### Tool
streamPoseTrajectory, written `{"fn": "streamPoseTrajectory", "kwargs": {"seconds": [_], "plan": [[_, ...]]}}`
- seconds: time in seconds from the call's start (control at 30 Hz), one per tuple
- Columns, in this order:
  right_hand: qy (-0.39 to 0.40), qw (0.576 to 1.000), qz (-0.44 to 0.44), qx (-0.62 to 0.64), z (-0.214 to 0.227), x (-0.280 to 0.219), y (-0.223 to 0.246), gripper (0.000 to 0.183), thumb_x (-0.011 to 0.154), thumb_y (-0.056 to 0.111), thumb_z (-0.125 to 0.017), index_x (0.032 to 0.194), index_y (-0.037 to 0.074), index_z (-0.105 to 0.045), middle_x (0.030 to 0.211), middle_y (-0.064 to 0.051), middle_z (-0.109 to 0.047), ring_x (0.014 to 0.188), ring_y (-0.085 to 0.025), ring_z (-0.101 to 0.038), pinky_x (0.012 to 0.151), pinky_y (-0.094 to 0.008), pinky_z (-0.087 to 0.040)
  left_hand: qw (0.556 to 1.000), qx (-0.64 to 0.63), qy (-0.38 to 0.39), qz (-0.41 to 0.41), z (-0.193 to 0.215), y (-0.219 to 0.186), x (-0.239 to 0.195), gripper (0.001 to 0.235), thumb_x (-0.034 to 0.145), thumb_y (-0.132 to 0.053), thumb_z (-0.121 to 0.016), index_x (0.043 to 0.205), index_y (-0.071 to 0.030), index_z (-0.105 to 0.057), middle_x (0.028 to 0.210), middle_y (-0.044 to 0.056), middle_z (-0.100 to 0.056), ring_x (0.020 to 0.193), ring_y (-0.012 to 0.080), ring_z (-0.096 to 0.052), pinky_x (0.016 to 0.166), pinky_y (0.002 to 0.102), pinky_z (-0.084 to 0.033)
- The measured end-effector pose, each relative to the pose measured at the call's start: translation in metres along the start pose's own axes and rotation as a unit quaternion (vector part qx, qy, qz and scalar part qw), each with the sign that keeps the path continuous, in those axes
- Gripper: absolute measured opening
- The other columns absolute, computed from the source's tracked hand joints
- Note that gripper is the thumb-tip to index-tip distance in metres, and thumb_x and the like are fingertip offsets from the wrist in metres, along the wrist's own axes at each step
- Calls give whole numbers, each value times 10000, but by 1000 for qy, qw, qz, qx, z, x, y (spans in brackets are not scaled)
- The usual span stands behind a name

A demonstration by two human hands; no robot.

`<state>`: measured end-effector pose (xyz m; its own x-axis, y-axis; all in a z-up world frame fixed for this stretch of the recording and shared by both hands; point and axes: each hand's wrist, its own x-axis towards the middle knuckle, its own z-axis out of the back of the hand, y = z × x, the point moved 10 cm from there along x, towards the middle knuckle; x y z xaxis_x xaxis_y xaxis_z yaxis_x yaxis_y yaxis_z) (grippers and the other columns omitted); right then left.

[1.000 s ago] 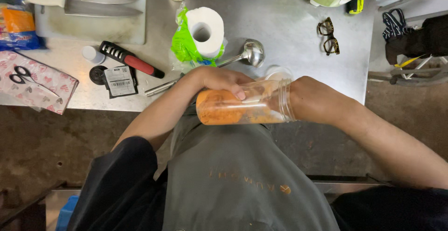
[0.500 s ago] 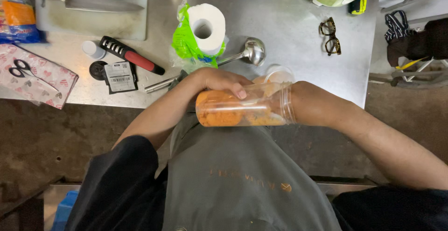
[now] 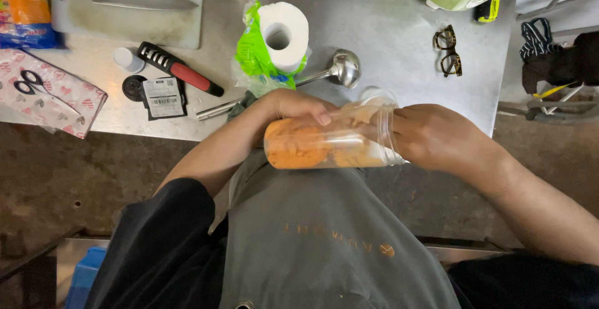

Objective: The person uses a long spoon to transfer an orange liquid from a large plastic container into a smaller plastic cup.

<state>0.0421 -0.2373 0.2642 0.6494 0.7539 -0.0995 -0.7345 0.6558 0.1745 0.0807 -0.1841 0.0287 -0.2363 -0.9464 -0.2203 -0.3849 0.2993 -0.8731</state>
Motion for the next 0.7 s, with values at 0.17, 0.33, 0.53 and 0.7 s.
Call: {"fn": "streamPoseTrajectory", "kwargs": {"seconds": [0.17, 0.33, 0.53, 0.7], "plan": [[11, 998, -32, 50, 1, 11, -4, 340, 824, 129, -653, 1158, 117, -712, 899, -89, -652, 754, -300, -665, 667, -435, -550, 950, -310, -10, 35, 3, 48, 8, 798, 830, -409, -698, 1438, 77, -523, 1306, 220, -643, 1107, 277, -642, 987, 409, -533], [93, 995, -16, -12, -23, 14, -1, 258, 816, 135, -622, 1060, 168, -700, 1029, -38, -693, 820, -296, -678, 714, -433, -566, 938, -341, 5, 59, -8, 58, 15, 734, 825, -415, -693, 1365, 69, -575, 1253, 226, -689, 1078, 292, -672, 962, 400, -546], [161, 986, -29, -18, -32, 4, -3, 220, 870, 160, -617, 1076, 181, -693, 898, -46, -662, 769, -264, -686, 666, -425, -574, 934, -350, 45, 55, -12, 60, 19, 772, 831, -413, -703, 1412, 60, -520, 1303, 214, -661, 1128, 278, -673, 1007, 414, -542], [82, 997, -8, 2, -27, 3, 3, 474, 757, 98, -654, 1221, 182, -706, 843, -63, -686, 693, -273, -698, 568, -435, -570, 942, -310, 129, 25, -5, 50, 27, 798, 895, -425, -725, 1467, 77, -484, 1357, 186, -646, 1160, 252, -652, 1042, 408, -522]]}}
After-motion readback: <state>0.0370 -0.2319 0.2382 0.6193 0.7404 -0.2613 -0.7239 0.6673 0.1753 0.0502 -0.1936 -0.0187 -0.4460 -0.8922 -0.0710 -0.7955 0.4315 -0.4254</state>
